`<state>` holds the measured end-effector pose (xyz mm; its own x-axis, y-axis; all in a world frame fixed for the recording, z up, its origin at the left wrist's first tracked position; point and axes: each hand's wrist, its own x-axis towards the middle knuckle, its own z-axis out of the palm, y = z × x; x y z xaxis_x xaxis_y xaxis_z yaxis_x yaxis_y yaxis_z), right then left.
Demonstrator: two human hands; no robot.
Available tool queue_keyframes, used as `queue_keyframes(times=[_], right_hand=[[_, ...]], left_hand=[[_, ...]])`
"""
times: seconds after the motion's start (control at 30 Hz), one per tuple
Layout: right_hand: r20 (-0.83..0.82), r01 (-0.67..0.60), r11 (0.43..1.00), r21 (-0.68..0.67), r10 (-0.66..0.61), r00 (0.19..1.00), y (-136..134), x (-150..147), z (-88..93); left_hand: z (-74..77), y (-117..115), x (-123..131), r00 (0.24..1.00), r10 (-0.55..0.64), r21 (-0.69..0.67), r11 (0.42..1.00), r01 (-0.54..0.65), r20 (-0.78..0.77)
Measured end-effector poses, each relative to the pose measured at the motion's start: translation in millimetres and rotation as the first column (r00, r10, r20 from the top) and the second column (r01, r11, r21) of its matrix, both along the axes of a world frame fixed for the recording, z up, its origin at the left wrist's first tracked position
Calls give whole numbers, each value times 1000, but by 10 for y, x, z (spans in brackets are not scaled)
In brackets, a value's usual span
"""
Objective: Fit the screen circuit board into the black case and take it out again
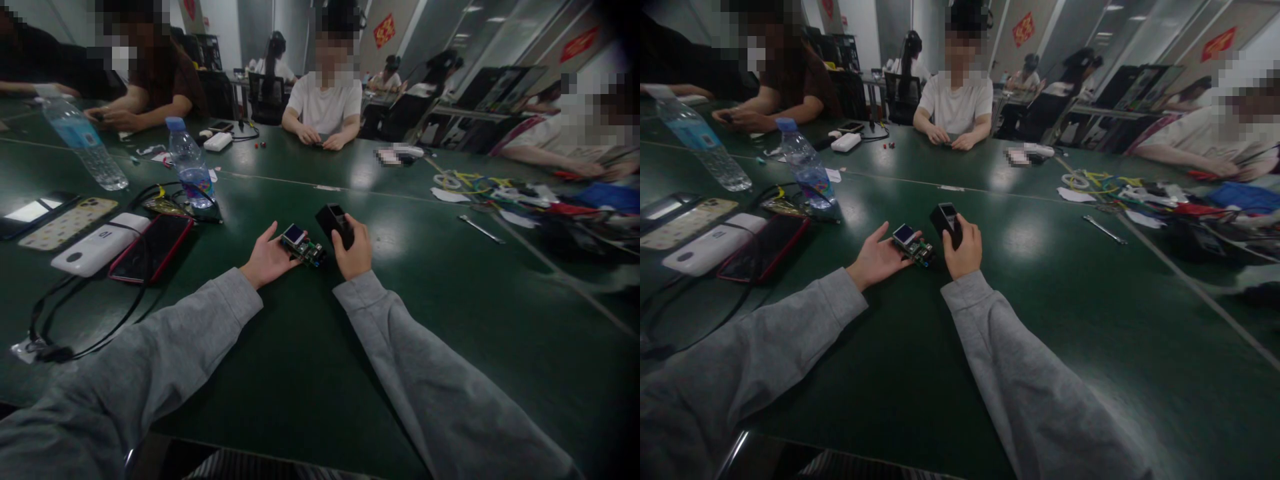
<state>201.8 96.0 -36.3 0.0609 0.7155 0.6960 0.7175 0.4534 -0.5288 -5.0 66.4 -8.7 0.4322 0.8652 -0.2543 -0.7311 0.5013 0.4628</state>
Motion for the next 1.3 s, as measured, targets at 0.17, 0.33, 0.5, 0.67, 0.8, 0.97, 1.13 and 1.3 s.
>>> queue_keyframes(times=[0.17, 0.33, 0.5, 0.67, 0.8, 0.97, 1.13, 1.3], right_hand=[[-7, -112, 989, 96, 113, 994, -224, -143, 182], [97, -256, 959, 124, 245, 965, -374, -277, 228], [164, -283, 957, 64, 269, 949, -349, -284, 188], [200, -402, 910, -102, 415, 888, -274, -282, 108], [41, -469, 866, -174, 483, 875, -243, -282, 76], [-327, -490, 825, -280, 398, 857, -127, -248, -28], [-520, -653, 672, -349, 441, 732, -62, -235, -38], [-676, -775, 455, -439, 401, 618, -77, -190, 105]], left_hand=[[-13, 1, -1, 1000, -23, 32, 999, 23, 0], [-59, 31, -12, 1000, -23, 12, 1000, 23, -2], [-68, 43, -18, 999, -31, 32, 999, 32, -14], [-15, 33, -7, 998, -34, 24, 999, 35, -45], [6, 15, 32, 992, 3, 14, 1000, -2, -123], [-2, -6, 55, 985, 55, 38, 998, -49, -161], [41, -29, 32, 991, 43, 47, 998, -38, -129], [71, -47, 28, 994, -27, 78, 996, 35, -104]])
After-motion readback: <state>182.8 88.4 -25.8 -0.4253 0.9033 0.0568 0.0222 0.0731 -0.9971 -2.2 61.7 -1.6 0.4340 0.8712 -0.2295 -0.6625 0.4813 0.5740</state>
